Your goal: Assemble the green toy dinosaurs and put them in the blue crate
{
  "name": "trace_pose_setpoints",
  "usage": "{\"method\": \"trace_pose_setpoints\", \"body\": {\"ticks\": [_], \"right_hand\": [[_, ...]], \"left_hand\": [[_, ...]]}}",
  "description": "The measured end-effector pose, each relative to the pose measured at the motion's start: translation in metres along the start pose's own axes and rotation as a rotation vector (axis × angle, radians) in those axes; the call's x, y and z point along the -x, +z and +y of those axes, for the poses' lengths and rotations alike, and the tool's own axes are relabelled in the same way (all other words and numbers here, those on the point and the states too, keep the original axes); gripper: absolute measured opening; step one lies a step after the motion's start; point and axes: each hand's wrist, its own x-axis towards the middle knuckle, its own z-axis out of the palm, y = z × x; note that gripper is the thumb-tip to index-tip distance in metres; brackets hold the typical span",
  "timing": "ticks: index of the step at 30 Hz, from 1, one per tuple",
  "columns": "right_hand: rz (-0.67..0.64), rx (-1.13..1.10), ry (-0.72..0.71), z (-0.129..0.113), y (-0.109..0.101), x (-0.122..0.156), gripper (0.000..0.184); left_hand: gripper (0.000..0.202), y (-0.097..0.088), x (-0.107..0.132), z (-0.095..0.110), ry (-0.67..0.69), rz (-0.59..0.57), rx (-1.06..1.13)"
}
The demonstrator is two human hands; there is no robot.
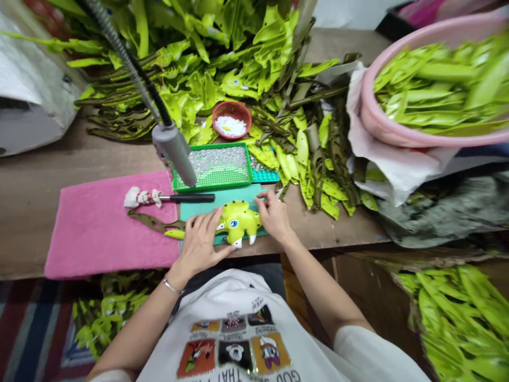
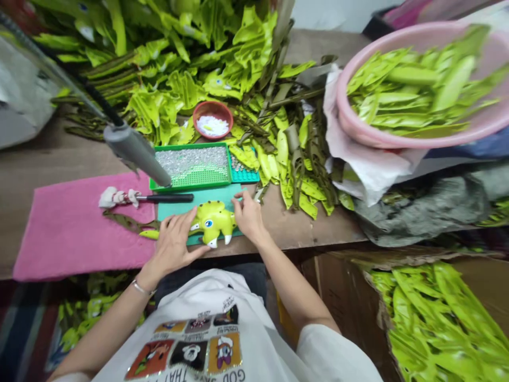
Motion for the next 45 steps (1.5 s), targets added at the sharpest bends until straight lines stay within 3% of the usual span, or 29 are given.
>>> {"method": "trace_pose_setpoints", "body": {"ticks": [3,6,9,12,15,18,20,23,24,26,28,30,33,35,37,39,41,43,45], "right_hand": [[0.107,0.012,0.000,0.015,-0.016,-0.007,0.024],[0.290,0.237,0.062,0.034,-0.037,-0.022,0.017],[0.387,0.391,0.131,0.048,-0.064,-0.042,0.019],[0.413,0.453,0.282,0.054,-0.092,-0.060,0.026],[0.348,0.481,0.363,0.056,-0.110,-0.072,0.039],[0.279,0.485,0.350,0.060,-0.117,-0.077,0.048],[0.310,0.449,0.304,0.064,-0.119,-0.076,0.045],[0.416,0.337,0.149,0.064,-0.126,-0.062,0.045],[0.399,0.278,0.083,0.061,-0.129,-0.053,0.046],[0.229,0.135,-0.057,0.046,-0.135,-0.030,0.047],[-0.101,0.002,-0.190,0.025,-0.142,-0.004,0.047],[-0.386,-0.087,-0.254,0.005,-0.149,0.017,0.046],[-0.767,-0.279,-0.092,-0.003,-0.156,0.029,0.050],[-0.895,-0.502,0.082,0.005,-0.151,0.028,0.056],[-0.790,-0.725,0.145,0.012,-0.135,0.028,0.056],[-0.576,-0.823,0.077,0.011,-0.107,0.034,0.055],[-0.446,-0.815,0.004,0.004,-0.078,0.046,0.059],[-0.307,-0.866,0.032,-0.002,-0.057,0.056,0.045],[-0.148,-0.944,0.112,0.001,-0.049,0.059,0.035]], "left_hand": [[0.104,0.003,-0.001,0.003,-0.032,0.012,-0.037],[0.116,0.008,-0.006,0.009,-0.026,0.058,-0.059],[0.123,0.011,-0.015,0.019,0.008,0.070,-0.057],[0.127,0.013,-0.024,0.028,0.007,0.053,-0.045],[0.124,0.015,-0.029,0.032,-0.006,0.061,-0.051],[0.119,0.017,-0.029,0.033,-0.027,0.072,-0.065],[0.118,0.017,-0.028,0.033,-0.044,0.052,-0.061],[0.122,0.011,-0.028,0.035,-0.035,0.055,-0.024],[0.123,0.007,-0.030,0.036,-0.015,0.091,-0.010],[0.116,-0.004,-0.035,0.036,0.040,0.216,-0.012],[0.097,-0.016,-0.041,0.034,0.096,0.351,-0.071],[0.069,-0.028,-0.047,0.029,0.168,0.404,-0.129],[0.030,-0.038,-0.050,0.021,0.325,0.363,-0.094],[0.016,-0.038,-0.050,0.024,0.365,0.332,0.011],[0.014,-0.030,-0.049,0.034,0.314,0.316,0.161],[0.015,-0.017,-0.051,0.049,0.235,0.300,0.320],[0.020,-0.004,-0.053,0.062,0.173,0.284,0.438],[0.036,0.005,-0.055,0.068,0.137,0.270,0.472],[0.068,0.009,-0.054,0.065,0.102,0.250,0.391]]}}
